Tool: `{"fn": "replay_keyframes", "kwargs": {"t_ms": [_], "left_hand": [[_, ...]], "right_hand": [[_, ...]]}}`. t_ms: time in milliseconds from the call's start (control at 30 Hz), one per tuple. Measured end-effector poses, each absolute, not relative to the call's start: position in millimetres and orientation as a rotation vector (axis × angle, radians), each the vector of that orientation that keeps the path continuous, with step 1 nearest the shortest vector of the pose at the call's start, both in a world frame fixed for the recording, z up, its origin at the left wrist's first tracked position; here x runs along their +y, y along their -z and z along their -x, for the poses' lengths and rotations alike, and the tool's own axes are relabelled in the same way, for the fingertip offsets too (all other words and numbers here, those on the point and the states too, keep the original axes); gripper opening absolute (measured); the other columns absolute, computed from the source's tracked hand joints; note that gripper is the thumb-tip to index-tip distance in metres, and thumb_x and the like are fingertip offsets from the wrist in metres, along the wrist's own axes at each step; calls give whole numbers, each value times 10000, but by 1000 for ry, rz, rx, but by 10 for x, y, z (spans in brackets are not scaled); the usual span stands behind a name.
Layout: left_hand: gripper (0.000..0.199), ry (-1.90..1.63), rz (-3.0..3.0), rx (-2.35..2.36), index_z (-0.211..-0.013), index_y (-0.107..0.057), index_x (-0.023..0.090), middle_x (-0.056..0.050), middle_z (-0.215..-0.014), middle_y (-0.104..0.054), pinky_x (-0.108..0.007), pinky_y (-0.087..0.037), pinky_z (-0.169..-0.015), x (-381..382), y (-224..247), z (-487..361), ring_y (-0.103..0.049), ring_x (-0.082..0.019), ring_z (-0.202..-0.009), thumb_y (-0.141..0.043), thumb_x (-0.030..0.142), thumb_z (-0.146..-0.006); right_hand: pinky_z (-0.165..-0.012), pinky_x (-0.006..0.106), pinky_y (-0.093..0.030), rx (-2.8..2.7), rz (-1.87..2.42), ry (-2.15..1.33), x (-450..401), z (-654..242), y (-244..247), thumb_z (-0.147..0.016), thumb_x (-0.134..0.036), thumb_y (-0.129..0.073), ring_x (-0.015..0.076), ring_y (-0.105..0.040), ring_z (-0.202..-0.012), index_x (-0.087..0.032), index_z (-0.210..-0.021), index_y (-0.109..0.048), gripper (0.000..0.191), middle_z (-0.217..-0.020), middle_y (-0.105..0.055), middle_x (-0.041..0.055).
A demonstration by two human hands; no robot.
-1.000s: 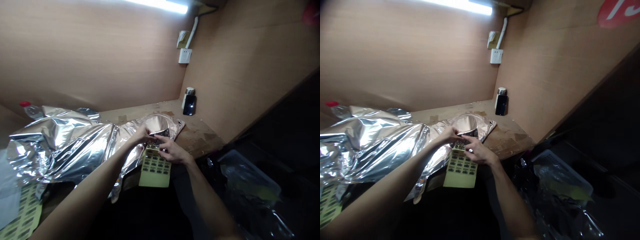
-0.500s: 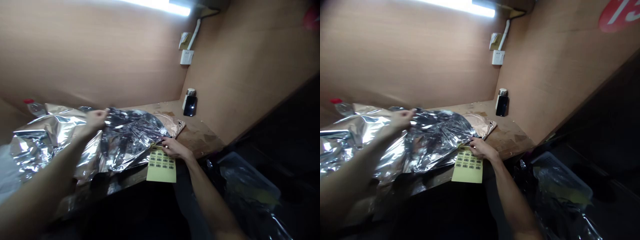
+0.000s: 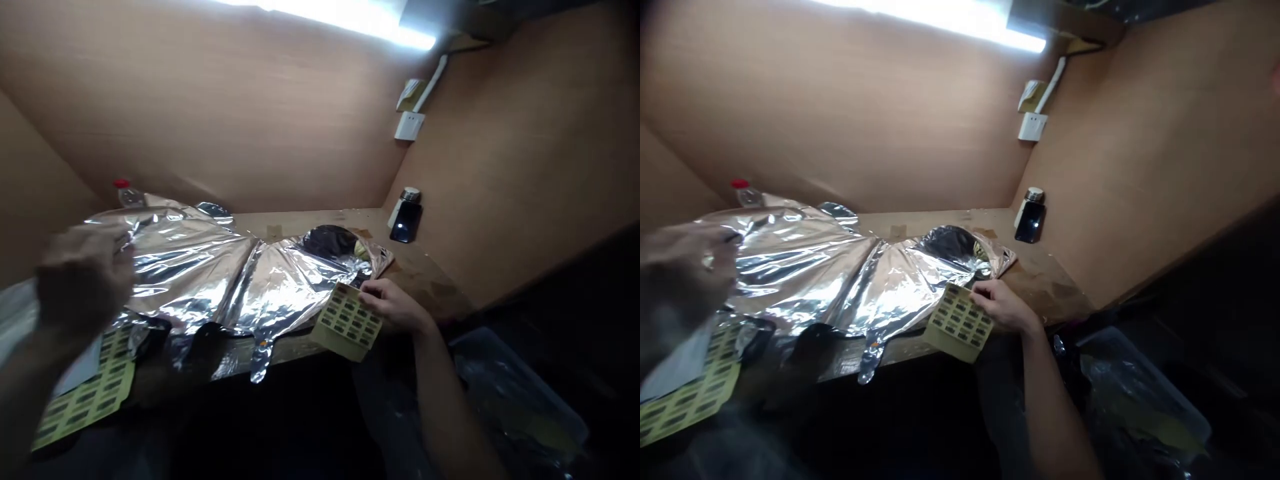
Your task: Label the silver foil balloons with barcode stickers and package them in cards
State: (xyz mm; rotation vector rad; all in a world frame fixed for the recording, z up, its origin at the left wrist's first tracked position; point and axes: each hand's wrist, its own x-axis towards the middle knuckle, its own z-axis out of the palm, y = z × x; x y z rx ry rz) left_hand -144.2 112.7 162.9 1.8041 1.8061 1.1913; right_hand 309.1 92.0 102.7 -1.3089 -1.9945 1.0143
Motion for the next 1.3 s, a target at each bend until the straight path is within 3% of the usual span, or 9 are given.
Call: {"fn": "replay_keyframes", "kwargs": {"t_ms": [67,233,400,567,733,933,1033,1133,1300], "left_hand": [[305,-1263,-1801,1831,-1074,-714,299,-10,-1021,-760,-332,-558,-760,910,-1483,1092,-687,-226,-819,-615,505,-871],[357,-815,-1512,1071,-970,-744,198,-46,-857,-733,-291,-538,-669,537,-1006,415,-670,-215,-774,-597,517,-909],[362,-874,-1320,1059,-807,-713,153,-30,-736,-669,-260,-484,-624,474,-727,465,-605,-174,-684,-633,494,-900],[373,-937,-1144,1091,-831,-718,140,-40,-758,-686,-266,-493,-641,434,-612,563,-622,-182,-706,-672,508,-868],[385,-940,-1018,1072,-792,-685,140,-27,-721,-670,-253,-476,-610,382,-538,602,-592,-154,-650,-696,521,-851],[382,-915,-1154,1151,-787,-665,175,-10,-676,-651,-255,-472,-546,279,-434,680,-597,-156,-601,-573,510,-944],[300,-934,-1617,1244,-938,-700,206,-79,-1021,-760,-339,-576,-768,140,-283,702,-709,-234,-920,-487,407,-1001],[249,-853,-2191,1179,-1036,-711,208,-108,-1404,-634,-482,-486,-1086,-23,-88,700,-555,-290,-1337,-468,245,-994],[269,-638,-2529,1204,-1009,-695,181,-124,-1519,-517,-526,-450,-1138,-152,60,684,-433,-291,-1448,-433,129,-980]], "right_hand": [[-574,224,-379,-1975,1203,-1234,785,-2847,-1135,-975,-378,-556,125,-482,-635,-159,-767,-607,306,-702,-540,-15],[-542,214,-363,-2087,1023,-1377,624,-2175,-1105,-983,-342,-556,111,-471,-606,-156,-757,-619,299,-689,-534,-20],[-673,248,-455,-2311,1093,-860,574,-1789,-922,-995,-273,-544,165,-610,-738,-199,-1031,-718,193,-844,-682,28],[-839,329,-504,-2408,1001,-321,533,-1495,-638,-1014,-189,-496,230,-648,-953,-204,-1347,-604,351,-1088,-706,110],[-903,447,-510,-2347,813,-102,460,-1385,-449,-983,-152,-526,282,-607,-1060,-203,-1344,-596,371,-1216,-679,139],[-811,405,-516,-2091,900,-340,381,-1361,-429,-973,-210,-549,237,-616,-868,-221,-1016,-699,156,-920,-693,81],[-705,325,-510,-1744,1151,-611,551,-1452,-462,-978,-297,-563,197,-627,-756,-198,-894,-682,176,-816,-689,52],[-682,288,-497,-1766,1249,-897,806,-1518,-463,-932,-334,-624,185,-645,-727,-168,-845,-713,208,-784,-718,35],[-662,244,-474,-2070,1292,-992,1026,-1291,-368,-913,-330,-681,160,-673,-718,-168,-845,-748,188,-789,-747,20]]}}
